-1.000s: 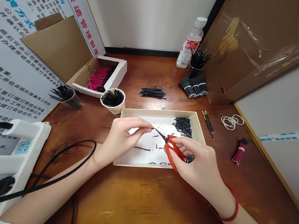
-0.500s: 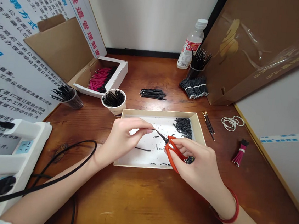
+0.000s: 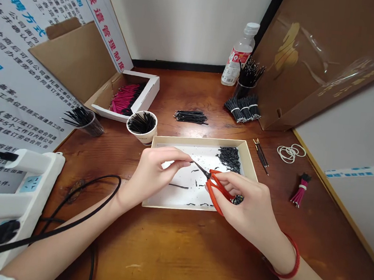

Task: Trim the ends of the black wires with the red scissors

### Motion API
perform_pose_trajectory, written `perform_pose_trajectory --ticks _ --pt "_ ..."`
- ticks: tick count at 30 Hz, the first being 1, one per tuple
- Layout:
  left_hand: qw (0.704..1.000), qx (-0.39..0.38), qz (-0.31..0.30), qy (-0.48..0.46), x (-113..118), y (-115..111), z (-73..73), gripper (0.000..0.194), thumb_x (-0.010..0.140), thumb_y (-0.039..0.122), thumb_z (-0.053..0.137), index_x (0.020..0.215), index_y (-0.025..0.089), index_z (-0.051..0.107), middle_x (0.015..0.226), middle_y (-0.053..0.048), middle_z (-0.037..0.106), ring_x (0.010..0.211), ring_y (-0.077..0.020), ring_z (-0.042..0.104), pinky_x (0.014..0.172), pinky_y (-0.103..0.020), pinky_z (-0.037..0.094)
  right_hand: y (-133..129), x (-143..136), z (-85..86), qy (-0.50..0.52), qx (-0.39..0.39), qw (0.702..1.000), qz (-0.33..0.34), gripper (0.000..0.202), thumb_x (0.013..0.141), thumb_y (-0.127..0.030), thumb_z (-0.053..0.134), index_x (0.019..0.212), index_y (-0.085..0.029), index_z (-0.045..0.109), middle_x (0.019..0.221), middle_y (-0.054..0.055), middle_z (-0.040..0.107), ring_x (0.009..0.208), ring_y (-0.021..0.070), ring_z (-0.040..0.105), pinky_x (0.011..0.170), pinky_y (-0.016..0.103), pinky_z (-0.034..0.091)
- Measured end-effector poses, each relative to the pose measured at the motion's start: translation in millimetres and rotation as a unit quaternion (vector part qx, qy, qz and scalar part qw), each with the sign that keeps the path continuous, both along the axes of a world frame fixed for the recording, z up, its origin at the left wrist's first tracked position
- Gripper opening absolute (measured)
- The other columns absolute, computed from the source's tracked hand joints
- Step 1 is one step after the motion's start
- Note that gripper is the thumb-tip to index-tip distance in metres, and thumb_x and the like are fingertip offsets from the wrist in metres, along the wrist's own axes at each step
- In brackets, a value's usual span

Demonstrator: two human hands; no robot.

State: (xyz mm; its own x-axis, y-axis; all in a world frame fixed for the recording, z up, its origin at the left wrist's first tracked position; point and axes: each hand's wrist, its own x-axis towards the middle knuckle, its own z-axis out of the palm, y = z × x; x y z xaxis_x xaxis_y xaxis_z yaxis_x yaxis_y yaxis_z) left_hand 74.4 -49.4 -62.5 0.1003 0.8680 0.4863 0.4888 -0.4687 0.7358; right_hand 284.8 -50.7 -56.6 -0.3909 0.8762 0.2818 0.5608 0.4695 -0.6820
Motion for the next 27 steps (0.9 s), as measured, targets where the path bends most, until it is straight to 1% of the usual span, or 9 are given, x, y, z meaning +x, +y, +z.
perform_pose_trajectory --ticks 6,14,20,27 --pt "1.000 -0.012 -0.005 -0.001 -0.4 -0.2 0.1 0.013 0.081 0.005 0.068 0.078 0.016 0.075 0.078 -0.004 0.078 0.069 -0.0153 0.073 0.066 -0.021 0.057 0.9 -0.4 -0.5 0.001 -0.012 1.000 0.001 0.007 0.082 -0.016 0.061 0.081 -0.018 0.068 0.064 0.000 0.066 0.053 0.0105 0.054 0.047 0.022 0.045" --pt "1.000 -0.020 -0.006 -0.002 -0.4 -0.2 1.0 0.014 0.081 0.004 0.068 0.079 0.016 0.075 0.079 -0.003 0.078 0.069 -0.0146 0.072 0.067 -0.020 0.057 0.2 -0.3 -0.2 0.010 0.012 1.000 0.004 0.008 0.080 -0.012 0.063 0.081 -0.017 0.068 0.064 -0.002 0.066 0.052 0.0091 0.054 0.047 0.020 0.046" --pt "1.000 -0.007 -0.002 0.000 -0.1 -0.3 0.8 0.013 0.080 0.003 0.068 0.079 0.014 0.075 0.079 -0.004 0.078 0.069 -0.0138 0.072 0.067 -0.019 0.056 0.3 0.1 -0.7 0.000 0.017 1.000 -0.004 0.005 0.080 -0.015 0.063 0.078 -0.018 0.066 0.062 -0.002 0.065 0.051 0.0097 0.053 0.047 0.022 0.044" --pt "1.000 -0.013 -0.006 0.001 -0.5 -0.3 1.5 0.014 0.081 0.004 0.068 0.079 0.015 0.075 0.079 -0.004 0.078 0.069 -0.0150 0.073 0.067 -0.021 0.057 -0.3 -0.7 -0.1 -0.005 0.019 1.000 -0.005 0.005 0.080 -0.016 0.063 0.077 -0.018 0.065 0.061 -0.001 0.065 0.051 0.0103 0.053 0.046 0.023 0.045"
